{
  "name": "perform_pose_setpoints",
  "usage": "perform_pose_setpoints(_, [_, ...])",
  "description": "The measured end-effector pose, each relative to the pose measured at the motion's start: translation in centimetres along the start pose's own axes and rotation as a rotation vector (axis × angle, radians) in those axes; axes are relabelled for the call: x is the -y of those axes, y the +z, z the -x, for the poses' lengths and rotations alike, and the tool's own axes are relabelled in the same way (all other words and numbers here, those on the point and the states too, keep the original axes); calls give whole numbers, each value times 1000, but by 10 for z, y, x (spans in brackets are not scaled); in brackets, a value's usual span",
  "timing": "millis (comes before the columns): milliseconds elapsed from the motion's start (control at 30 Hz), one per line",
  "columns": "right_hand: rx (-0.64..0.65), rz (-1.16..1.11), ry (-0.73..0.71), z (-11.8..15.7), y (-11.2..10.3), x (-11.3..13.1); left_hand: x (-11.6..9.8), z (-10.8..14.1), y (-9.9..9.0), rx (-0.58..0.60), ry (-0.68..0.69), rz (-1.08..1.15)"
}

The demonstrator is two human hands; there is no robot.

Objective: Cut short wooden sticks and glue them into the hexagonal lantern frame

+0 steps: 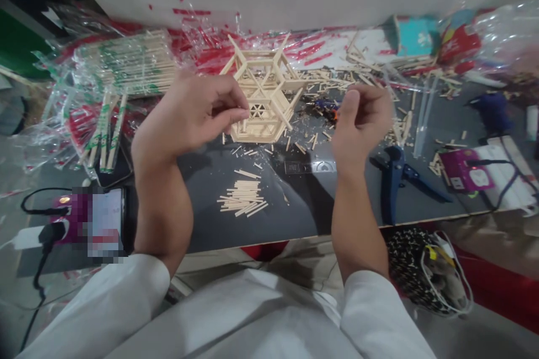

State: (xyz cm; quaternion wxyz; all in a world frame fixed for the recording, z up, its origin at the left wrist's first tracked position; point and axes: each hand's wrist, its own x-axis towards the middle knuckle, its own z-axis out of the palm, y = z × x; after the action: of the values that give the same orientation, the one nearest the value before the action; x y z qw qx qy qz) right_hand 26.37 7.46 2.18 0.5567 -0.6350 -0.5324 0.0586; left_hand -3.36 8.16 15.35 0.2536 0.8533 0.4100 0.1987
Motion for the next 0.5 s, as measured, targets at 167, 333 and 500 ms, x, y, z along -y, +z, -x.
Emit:
perform_pose_setpoints(167, [-113, 97, -481, 33, -1, 40, -9, -2, 3, -8, 101, 93])
perform_pose_setpoints(333, [226, -147, -516, 69, 5, 81, -13, -4, 1, 56, 8, 184])
perform_pose_setpoints(500, [608, -576, 64, 87, 25, 86, -5, -4, 4, 61, -3, 323])
